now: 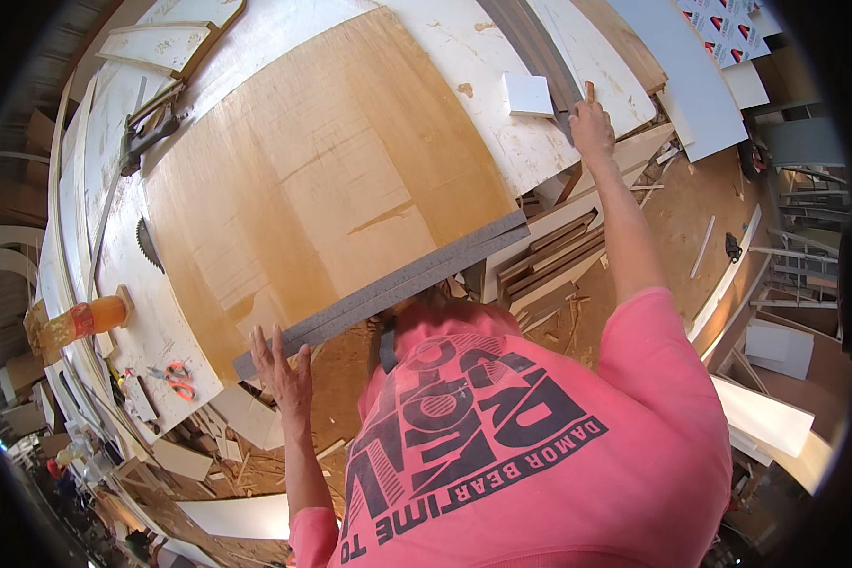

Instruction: The person applies decorative edging to wood pieces by hand, using a small white block to press and smooth the edge banding onto the sides of the boards.

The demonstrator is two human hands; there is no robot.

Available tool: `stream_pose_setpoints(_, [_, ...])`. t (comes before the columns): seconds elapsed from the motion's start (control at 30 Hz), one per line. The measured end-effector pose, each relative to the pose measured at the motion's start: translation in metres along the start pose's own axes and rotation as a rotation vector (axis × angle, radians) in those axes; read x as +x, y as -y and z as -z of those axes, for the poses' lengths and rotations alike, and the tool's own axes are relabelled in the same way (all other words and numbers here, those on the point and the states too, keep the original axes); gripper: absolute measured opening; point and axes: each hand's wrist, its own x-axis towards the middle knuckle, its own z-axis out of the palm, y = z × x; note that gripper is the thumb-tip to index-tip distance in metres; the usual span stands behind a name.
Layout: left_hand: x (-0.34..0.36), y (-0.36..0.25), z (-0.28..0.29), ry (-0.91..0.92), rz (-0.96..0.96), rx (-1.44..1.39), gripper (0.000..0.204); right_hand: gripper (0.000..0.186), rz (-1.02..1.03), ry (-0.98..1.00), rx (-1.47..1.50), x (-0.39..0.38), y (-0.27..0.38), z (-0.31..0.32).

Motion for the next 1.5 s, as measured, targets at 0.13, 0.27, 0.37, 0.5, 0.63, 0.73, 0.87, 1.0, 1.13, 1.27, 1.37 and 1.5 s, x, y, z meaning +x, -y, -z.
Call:
stream_pose_setpoints(0.13, [0.034,-0.074,-0.015,0.106,-0.165,-0.135,0.059,0.036,0.003,-0.026,0.166,0.01,-0.025,-0.014])
stream_pose_setpoints(0.27, [0.036,-0.087,-0.029,0.134,-0.234,-0.116,0.053,0.04,-0.022,0.02,0.368,0.009,-0.029,0.01])
stream_pose_setpoints(0.37, [0.036,-0.088,-0.034,0.123,-0.239,-0.132,0.05,0.04,-0.047,0.029,0.548,0.007,-0.043,0.022])
stream_pose_setpoints(0.5, [0.031,-0.082,-0.037,0.109,-0.217,-0.127,0.05,0.04,-0.153,0.091,1.007,-0.009,-0.022,0.061])
stream_pose_setpoints(0.63, [0.032,-0.08,-0.038,0.11,-0.218,-0.147,0.051,0.036,-0.074,0.143,1.272,-0.058,0.041,0.104])
stream_pose_setpoints(0.73, [0.035,-0.077,-0.033,0.114,-0.204,-0.207,0.053,0.037,0.123,0.266,1.276,-0.107,0.09,0.117])
stream_pose_setpoints(0.87, [0.035,-0.073,-0.026,-0.032,-0.123,-0.293,0.05,0.034,0.511,0.63,1.04,-0.136,0.123,0.108])
stream_pose_setpoints(1.0, [0.021,-0.057,-0.021,-0.159,0.025,-0.381,0.035,0.029,0.489,0.994,0.923,-0.136,0.12,0.077])
stream_pose_setpoints(1.13, [0.009,-0.041,-0.018,-0.198,0.139,-0.338,0.026,0.027,0.355,1.097,0.91,-0.13,0.115,0.078])
stream_pose_setpoints(1.27, [0.014,-0.017,-0.016,-0.342,0.183,-0.229,0.031,0.026,0.296,1.053,0.906,-0.123,0.115,0.095])
stream_pose_setpoints(1.37, [0.023,0.0,-0.012,-0.404,0.178,-0.15,0.036,0.019,0.35,0.989,0.871,-0.115,0.11,0.099])
stream_pose_setpoints(1.5, [0.034,0.007,-0.002,-0.477,0.164,-0.128,0.036,0.012,0.616,0.743,0.829,-0.113,0.103,0.101])
